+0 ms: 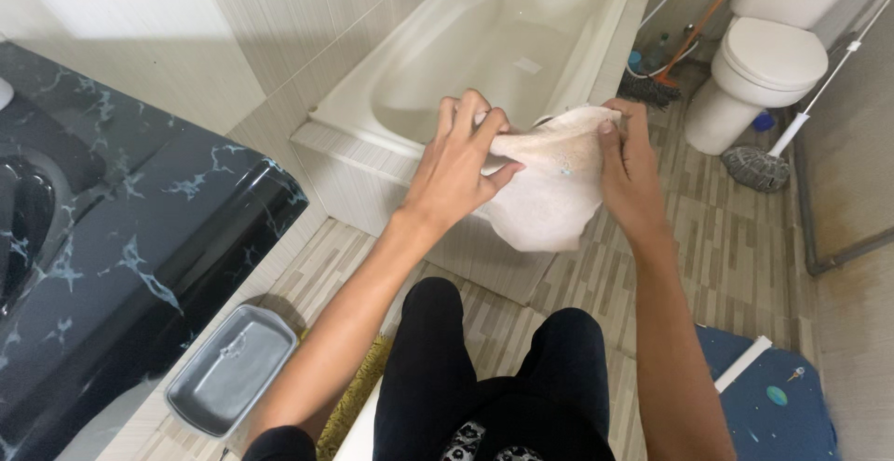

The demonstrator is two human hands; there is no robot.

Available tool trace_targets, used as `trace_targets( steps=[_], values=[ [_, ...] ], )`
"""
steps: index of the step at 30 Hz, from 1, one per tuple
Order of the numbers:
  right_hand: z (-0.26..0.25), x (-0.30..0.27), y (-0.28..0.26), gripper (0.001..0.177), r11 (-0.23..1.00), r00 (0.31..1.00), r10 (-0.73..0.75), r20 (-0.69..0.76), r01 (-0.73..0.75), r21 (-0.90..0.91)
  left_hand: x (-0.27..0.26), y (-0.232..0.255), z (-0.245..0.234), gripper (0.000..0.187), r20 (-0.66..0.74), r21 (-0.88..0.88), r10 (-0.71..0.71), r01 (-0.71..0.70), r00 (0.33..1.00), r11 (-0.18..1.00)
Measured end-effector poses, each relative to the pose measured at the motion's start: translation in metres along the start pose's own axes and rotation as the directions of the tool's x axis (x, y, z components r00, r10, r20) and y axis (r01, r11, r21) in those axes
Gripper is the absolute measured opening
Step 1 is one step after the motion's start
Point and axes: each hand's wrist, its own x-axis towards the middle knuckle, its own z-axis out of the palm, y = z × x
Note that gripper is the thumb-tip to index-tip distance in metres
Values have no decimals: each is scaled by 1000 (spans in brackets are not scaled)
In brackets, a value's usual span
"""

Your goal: The person kneels on the bathroom floor and wipes the rim and edges of a white bathtub using a beige cloth. They repeatedly fold the cloth to expose clean sections and continue wiping the surface. Finally, they hang the cloth on a wall-mounted towel rack.

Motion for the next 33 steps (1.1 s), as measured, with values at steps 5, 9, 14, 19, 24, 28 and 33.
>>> trace_targets(
  steps=[5, 9, 14, 19, 24, 28, 33],
  values=[
    [-12, -2, 6, 33, 975, 993, 82, -84, -63, 211, 7, -16, -2, 29, 108, -108, -354, 365, 929, 925],
    [-24, -9, -1, 33, 794, 932, 351, 88, -346, 500, 10, -27, -3, 43, 252, -434, -307, 391, 918, 812],
    [-16, -11, -1, 33, 784, 967, 249, 52, -233, 575, -9, -8, 30, 86, 616, -283, -315, 576, 722, 767],
    [-27, -9, -18, 39, 640, 973, 230, -34, -125, 758, -29, -2, 73, 88, 746, -355, -174, 605, 643, 712],
    [-27, -4, 6, 68, 537, 958, 241, 158, -267, 800, -15, -5, 79, 80, 549, -727, -149, 558, 822, 401],
    [9, -24, 42, 74, 303, 755, 416, 507, -641, 706, 7, -5, 62, 69, 486, -797, -324, 564, 812, 216],
    [30, -45, 79, 67, 633, 822, 409, 396, -568, 526, 6, -12, 48, 67, 426, -703, -415, 583, 804, 407]
  ],
)
